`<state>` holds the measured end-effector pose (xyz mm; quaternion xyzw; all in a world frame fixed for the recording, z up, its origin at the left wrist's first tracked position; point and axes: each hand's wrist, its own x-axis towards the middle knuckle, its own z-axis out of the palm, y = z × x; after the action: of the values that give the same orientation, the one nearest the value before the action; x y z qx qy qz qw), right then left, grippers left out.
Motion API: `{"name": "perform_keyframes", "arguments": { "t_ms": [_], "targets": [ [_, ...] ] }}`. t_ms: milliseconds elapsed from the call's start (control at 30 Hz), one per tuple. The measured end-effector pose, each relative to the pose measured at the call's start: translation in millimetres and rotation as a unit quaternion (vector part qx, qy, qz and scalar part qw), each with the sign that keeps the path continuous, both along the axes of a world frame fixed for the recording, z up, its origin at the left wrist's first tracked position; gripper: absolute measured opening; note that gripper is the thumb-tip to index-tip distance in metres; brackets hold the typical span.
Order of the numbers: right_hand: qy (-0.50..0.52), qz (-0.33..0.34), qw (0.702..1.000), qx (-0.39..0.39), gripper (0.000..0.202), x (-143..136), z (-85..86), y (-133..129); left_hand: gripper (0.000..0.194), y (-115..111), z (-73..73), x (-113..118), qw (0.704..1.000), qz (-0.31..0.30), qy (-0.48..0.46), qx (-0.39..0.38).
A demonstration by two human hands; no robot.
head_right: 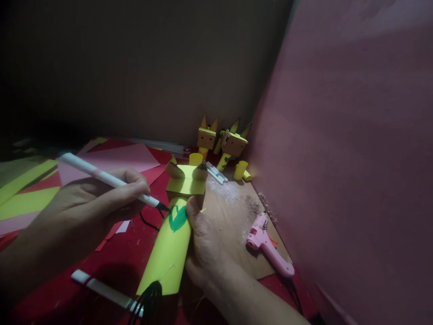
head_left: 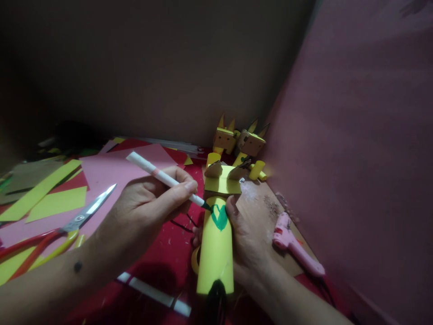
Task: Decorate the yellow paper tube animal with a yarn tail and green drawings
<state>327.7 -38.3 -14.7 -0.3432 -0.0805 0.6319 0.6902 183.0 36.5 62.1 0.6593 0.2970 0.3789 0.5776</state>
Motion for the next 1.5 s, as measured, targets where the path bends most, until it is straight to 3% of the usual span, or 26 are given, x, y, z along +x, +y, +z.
{"name": "perform_keyframes", "arguments": {
  "t_ms": [1033, 1500],
  "targets": [
    [0.01, -0.002, 1.0, -0.006, 0.068, -0.3, -1.4, 0.0, 0.027, -4.5, 6.7, 3.7, 1.0, 0.012, 0.005, 0.02],
    [0.002, 0.001, 1.0, 0.014, 0.068, 0.2, -1.4, 1.1, 0.031, 0.1, -0.5, 2.5, 0.999, 0.01, -0.006, 0.034]
  ]
}}
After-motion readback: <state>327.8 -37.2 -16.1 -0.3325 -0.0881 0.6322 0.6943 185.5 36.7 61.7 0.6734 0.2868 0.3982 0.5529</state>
